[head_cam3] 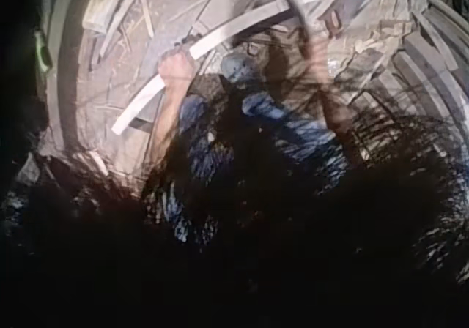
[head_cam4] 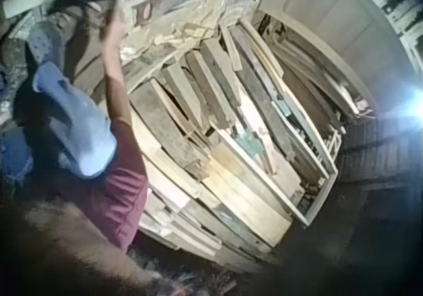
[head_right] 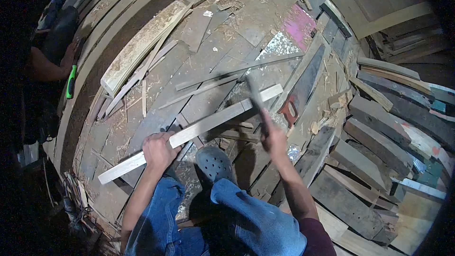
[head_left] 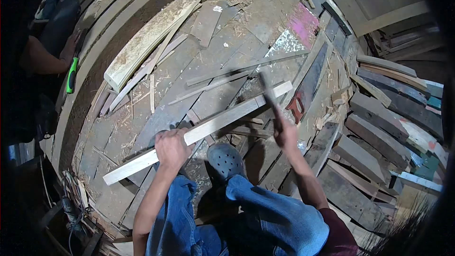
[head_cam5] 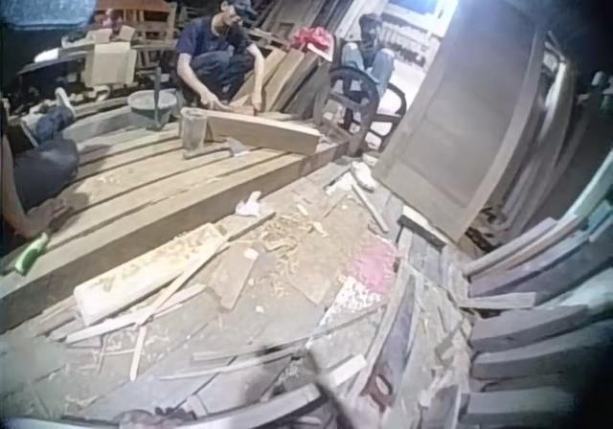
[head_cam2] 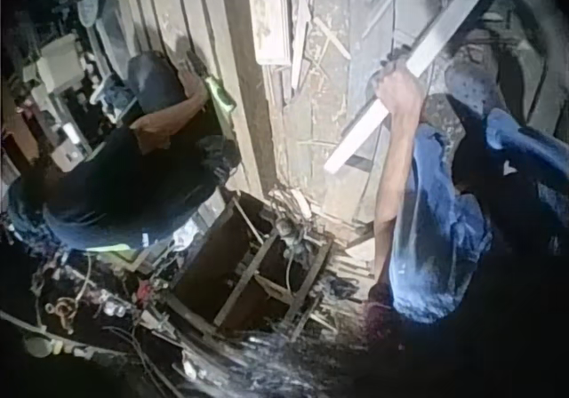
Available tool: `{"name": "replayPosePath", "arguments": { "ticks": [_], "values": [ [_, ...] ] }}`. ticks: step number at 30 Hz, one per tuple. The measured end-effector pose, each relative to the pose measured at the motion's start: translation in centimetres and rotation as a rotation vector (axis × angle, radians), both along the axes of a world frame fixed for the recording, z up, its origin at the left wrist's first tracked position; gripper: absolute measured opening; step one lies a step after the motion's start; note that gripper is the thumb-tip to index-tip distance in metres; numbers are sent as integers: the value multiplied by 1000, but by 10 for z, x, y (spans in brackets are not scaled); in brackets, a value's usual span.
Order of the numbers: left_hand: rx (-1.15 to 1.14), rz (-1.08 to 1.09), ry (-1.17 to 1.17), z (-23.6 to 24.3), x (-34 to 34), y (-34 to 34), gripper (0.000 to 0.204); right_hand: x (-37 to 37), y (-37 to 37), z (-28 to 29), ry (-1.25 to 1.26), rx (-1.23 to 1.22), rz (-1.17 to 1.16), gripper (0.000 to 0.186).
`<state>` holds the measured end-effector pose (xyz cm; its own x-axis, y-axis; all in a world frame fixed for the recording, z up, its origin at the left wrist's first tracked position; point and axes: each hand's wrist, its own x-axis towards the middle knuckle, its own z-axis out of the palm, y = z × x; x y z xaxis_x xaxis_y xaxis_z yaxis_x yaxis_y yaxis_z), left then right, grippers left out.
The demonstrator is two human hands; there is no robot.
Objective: The person marks lines across a wooden plank using a metal tool, holding the plank with one hand and repeatedly scraping the tool against the wood surface.
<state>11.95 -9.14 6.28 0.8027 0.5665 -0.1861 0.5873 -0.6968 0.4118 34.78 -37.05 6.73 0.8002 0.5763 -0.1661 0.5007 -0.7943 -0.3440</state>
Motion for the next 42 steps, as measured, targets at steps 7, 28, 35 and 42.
{"name": "replayPosePath", "arguments": {
  "ticks": [7, 28, 35, 42],
  "values": [
    [10, -24, -9, -3, -1, -2, 38, 3, -3, -6, -170, 155, -51, 60],
    [7, -14, -49, -9, -9, 0, 40, -42, -27, -6, -24, -135, 179, 62],
    [3, -10, -6, -6, -1, -1, 42, -19, -34, -20, 7, 134, -140, 58],
    [4, -6, 2, -2, 1, -4, 43, 9, -42, -17, -201, 48, -248, 55]
  ]
}}
